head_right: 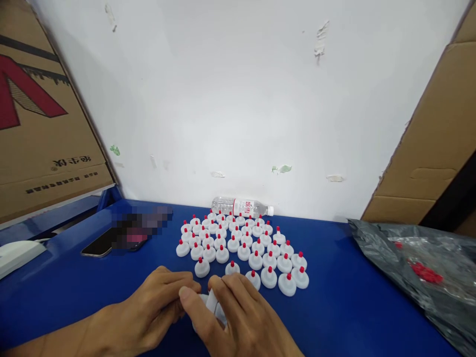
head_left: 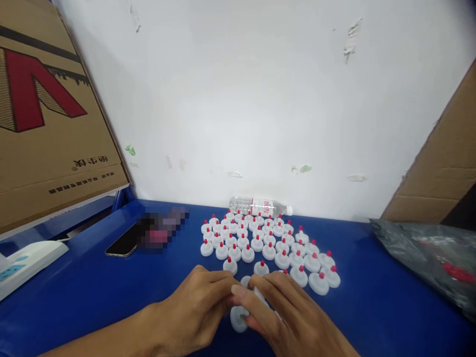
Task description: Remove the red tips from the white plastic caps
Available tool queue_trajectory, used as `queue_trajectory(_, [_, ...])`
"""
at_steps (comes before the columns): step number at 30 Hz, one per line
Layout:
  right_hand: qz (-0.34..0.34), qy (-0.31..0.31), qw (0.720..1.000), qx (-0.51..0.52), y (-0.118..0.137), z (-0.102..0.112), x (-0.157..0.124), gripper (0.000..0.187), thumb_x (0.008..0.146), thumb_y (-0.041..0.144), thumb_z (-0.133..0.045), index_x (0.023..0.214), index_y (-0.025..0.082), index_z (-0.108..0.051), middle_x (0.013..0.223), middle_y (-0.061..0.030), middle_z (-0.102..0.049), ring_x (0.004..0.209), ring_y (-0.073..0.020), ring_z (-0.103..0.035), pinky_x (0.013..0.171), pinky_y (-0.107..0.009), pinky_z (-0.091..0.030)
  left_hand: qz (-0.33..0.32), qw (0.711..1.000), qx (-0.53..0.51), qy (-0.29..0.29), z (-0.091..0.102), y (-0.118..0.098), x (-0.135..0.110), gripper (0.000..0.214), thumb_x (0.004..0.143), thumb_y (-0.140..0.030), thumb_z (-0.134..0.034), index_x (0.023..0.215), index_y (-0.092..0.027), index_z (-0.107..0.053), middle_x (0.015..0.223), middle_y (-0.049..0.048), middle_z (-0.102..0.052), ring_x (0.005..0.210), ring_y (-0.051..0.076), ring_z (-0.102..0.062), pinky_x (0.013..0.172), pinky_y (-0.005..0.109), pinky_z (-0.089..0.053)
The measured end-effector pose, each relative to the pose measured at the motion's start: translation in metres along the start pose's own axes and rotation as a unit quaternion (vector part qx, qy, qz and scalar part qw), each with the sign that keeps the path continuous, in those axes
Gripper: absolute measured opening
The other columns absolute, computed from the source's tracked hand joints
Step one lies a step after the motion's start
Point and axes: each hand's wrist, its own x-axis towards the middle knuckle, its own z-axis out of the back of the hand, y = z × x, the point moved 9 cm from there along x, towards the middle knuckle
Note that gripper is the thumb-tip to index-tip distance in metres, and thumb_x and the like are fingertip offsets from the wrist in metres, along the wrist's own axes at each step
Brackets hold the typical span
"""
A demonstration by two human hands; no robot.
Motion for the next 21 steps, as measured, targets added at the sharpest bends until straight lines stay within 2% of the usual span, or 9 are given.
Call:
queue_trajectory(3, [0.006, 0.007, 1.0, 0.007, 0.0, 0.0, 0.0, 0.036, 0.1, 0.004, -0.056, 0.134, 0.015, -0.06, 0.106, -0.0102, -0.078, 0.086, -0.0199, -0.073, 0.079, -0.036, -0.064, 0.01, 1.0, 0.0, 0.005, -0.004, 0.003, -0.004, 0.032, 0.111, -0.017, -0.031, 0.091, -0.021, -0.055, 0.072, 0.0, -0.066, 0.056, 0.014, -0.059, 0.057, 0.026, -0.042])
queue_trajectory(6, [-0.009, 0.017, 0.999, 0.029, -0.006, 0.0, 0.001, 0.036, 0.101, 0.005, -0.052, 0.135, 0.012, -0.061, 0.112, -0.0112, -0.077, 0.093, -0.0221, -0.074, 0.085, -0.037, -0.064, 0.027, 0.999, 0.009, 0.014, -0.009, 0.012, -0.007, 0.036, 0.114, -0.024, -0.032, 0.088, -0.02, -0.056, 0.07, -0.0001, -0.064, 0.056, 0.014, -0.059, 0.056, 0.026, -0.042])
queue_trajectory(8, [-0.028, 0.014, 0.999, 0.025, -0.014, 0.001, 0.001, 0.036, 0.102, 0.005, -0.049, 0.134, 0.012, -0.063, 0.121, -0.012, -0.076, 0.106, -0.0244, -0.073, 0.092, -0.039, -0.063, 0.031, 0.999, 0.021, 0.016, -0.011, 0.018, -0.007, 0.03, 0.114, -0.026, -0.036, 0.096, -0.02, -0.059, 0.074, 0.0, -0.067, 0.058, 0.015, -0.062, 0.057, 0.027, -0.041])
queue_trajectory(11, [-0.085, -0.007, 0.996, 0.015, -0.033, 0.003, -0.004, 0.031, 0.104, 0.009, -0.05, 0.13, 0.014, -0.066, 0.126, -0.0115, -0.075, 0.115, -0.0242, -0.071, 0.099, -0.039, -0.061, 0.041, 0.998, 0.04, 0.025, -0.013, 0.028, -0.006, 0.022, 0.113, -0.022, -0.04, 0.123, -0.02, -0.06, 0.08, -0.0007, -0.07, 0.058, 0.015, -0.062, 0.055, 0.028, -0.037])
queue_trajectory(14, [-0.161, -0.016, 0.986, 0.045, -0.053, 0.004, -0.011, 0.019, 0.105, 0.017, -0.055, 0.12, 0.02, -0.067, 0.118, -0.0076, -0.076, 0.11, -0.0223, -0.072, 0.096, -0.039, -0.06, 0.059, 0.992, 0.058, 0.099, -0.025, 0.035, -0.008, 0.032, 0.112, -0.018, -0.04, 0.14, -0.024, -0.054, 0.082, -0.0018, -0.067, 0.057, 0.015, -0.059, 0.053, 0.029, -0.033])
queue_trajectory(17, [-0.188, -0.021, 0.98, 0.061, -0.059, 0.008, -0.014, 0.011, 0.104, 0.02, -0.059, 0.112, 0.023, -0.066, 0.115, -0.0058, -0.076, 0.109, -0.0227, -0.07, 0.095, -0.04, -0.057, 0.067, 0.98, 0.068, 0.174, -0.037, 0.037, -0.011, 0.041, 0.11, -0.019, -0.045, 0.148, -0.032, -0.049, 0.092, -0.0016, -0.066, 0.062, 0.015, -0.06, 0.054, 0.028, -0.033])
queue_trajectory(21, [-0.182, -0.008, 0.982, 0.054, -0.058, 0.01, -0.012, 0.009, 0.103, 0.019, -0.06, 0.108, 0.022, -0.067, 0.109, -0.0067, -0.072, 0.102, -0.0237, -0.068, 0.09, -0.04, -0.054, 0.082, 0.978, 0.063, 0.181, -0.038, 0.04, -0.012, 0.03, 0.113, -0.025, -0.044, 0.14, -0.033, -0.056, 0.097, -0.0015, -0.066, 0.069, 0.016, -0.064, 0.057, 0.028, -0.035])
